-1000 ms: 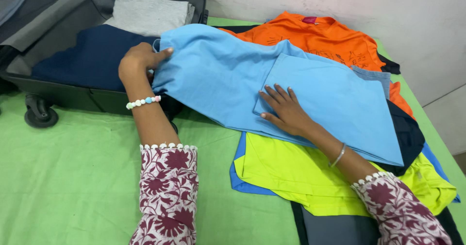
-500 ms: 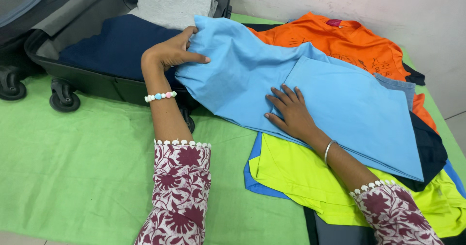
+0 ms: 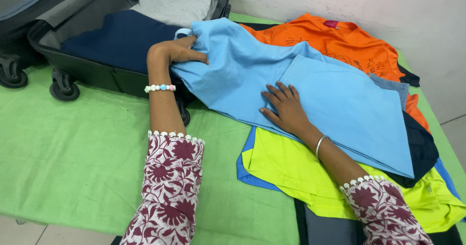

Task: The person folds a light blue pair of pants, an orange t-shirt, and a pair of jeans on a green surface, then places each folded item into an open suitcase. The person handles each garment one at a time, smoothing and folding them neatly before packing.

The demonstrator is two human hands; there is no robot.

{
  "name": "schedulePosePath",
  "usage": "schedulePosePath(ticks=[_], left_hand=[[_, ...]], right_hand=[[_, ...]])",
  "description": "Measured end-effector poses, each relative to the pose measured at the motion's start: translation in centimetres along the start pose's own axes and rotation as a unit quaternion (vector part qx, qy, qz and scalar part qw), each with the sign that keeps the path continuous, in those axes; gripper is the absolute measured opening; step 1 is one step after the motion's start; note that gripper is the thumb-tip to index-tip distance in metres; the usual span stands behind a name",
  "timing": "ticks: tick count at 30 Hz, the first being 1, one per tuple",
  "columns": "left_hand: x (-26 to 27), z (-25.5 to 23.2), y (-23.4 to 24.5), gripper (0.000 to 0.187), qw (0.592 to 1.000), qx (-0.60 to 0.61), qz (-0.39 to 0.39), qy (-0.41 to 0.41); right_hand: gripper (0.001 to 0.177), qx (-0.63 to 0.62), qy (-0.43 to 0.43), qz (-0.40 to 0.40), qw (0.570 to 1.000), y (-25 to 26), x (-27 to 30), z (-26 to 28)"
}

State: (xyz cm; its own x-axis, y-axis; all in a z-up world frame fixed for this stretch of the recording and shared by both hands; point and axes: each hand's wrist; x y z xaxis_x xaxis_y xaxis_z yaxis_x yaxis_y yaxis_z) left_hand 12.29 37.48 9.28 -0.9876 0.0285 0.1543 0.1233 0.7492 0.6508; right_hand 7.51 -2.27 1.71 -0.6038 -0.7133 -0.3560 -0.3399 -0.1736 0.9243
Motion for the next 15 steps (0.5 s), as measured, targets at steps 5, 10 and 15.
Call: schedulePosePath(ticks=[5, 10, 15], left_hand=[[0.5, 0.0, 0.5, 0.129, 0.999, 0.022, -0.007, -0.026], [2.1, -0.6, 1.1, 0.101, 0.982, 0.128, -0.058, -0.124], [4.8, -2.5, 2.1, 0.07, 0.894, 0.362, -0.087, -0.248]], right_hand=[[0.056, 0.002, 0.003, -0.007, 1.0, -0.1, 0.0, -0.1], [0.059, 0.005, 0.002, -0.001, 1.0, 0.4, 0.2, 0.1], [0.065, -0.156, -0.066, 0.006, 0.986, 2.5, -0.8, -0.2]])
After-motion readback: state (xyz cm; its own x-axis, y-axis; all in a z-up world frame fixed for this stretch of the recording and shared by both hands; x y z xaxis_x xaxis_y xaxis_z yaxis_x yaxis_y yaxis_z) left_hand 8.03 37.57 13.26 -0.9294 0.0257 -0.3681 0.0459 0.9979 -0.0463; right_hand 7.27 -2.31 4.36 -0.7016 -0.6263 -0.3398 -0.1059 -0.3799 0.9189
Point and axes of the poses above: each hand's wrist, its own x-axis away from the middle knuckle, its own y-axis out of the back of the hand, z = x × y, and after that the axes turned 7 degrees about x, right-handed
